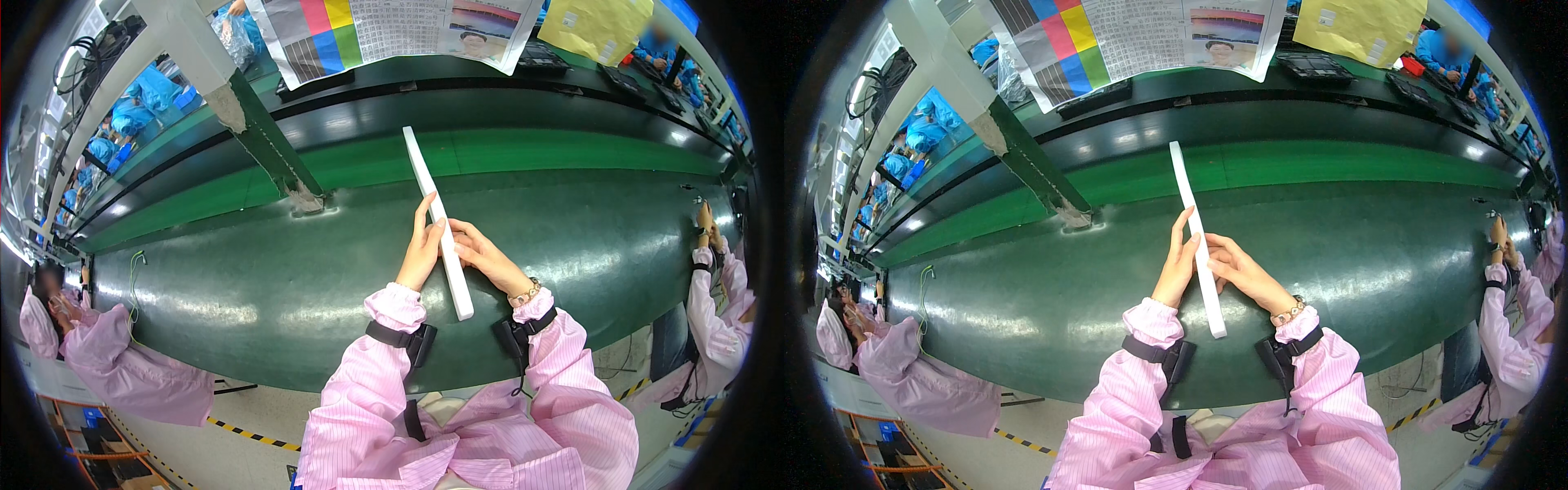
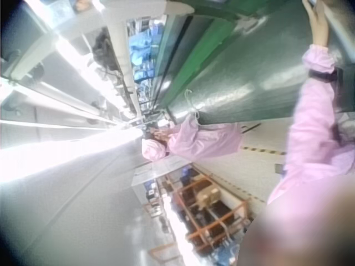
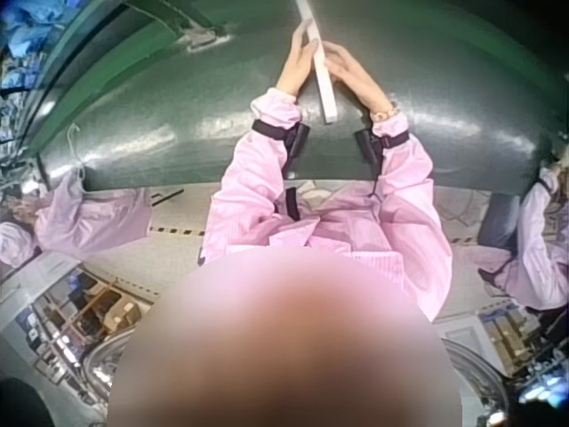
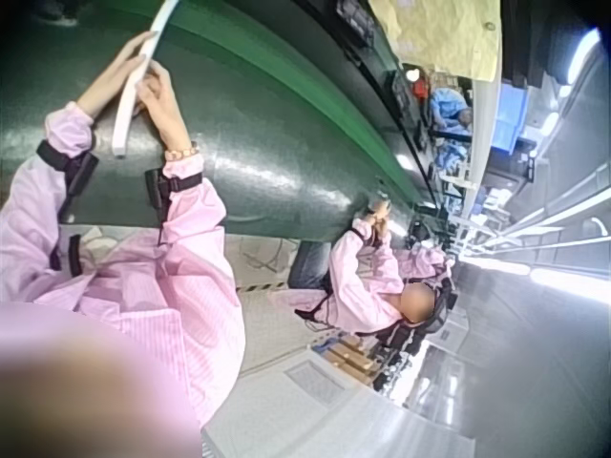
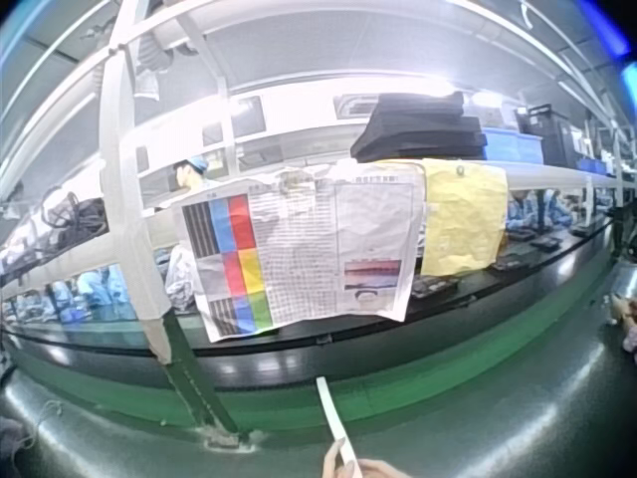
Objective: The person holds a white rectangular object, turning it over to inspect different sides before placing it down on the green surface.
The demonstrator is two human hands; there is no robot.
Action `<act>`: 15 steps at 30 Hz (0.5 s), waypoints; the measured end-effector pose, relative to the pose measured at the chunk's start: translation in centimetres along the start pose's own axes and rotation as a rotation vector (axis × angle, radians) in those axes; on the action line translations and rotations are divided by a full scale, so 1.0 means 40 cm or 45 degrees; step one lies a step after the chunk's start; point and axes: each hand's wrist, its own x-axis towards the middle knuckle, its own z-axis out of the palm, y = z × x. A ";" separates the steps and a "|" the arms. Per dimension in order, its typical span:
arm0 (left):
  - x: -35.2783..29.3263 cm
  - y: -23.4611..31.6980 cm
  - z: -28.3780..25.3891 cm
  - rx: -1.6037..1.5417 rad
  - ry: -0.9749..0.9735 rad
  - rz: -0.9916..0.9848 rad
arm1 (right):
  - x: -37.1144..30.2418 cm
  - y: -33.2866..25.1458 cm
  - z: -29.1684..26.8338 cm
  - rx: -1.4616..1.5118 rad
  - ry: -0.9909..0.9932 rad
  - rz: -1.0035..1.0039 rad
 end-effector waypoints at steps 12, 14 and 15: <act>0.000 0.001 0.000 0.015 -0.002 0.007 | 0.001 0.007 -0.004 0.004 -0.004 -0.005; 0.000 -0.001 0.000 0.000 -0.003 -0.001 | 0.001 0.007 -0.004 -0.002 -0.005 -0.008; 0.000 -0.001 0.000 0.000 -0.003 -0.002 | 0.001 0.008 -0.004 -0.002 -0.005 -0.007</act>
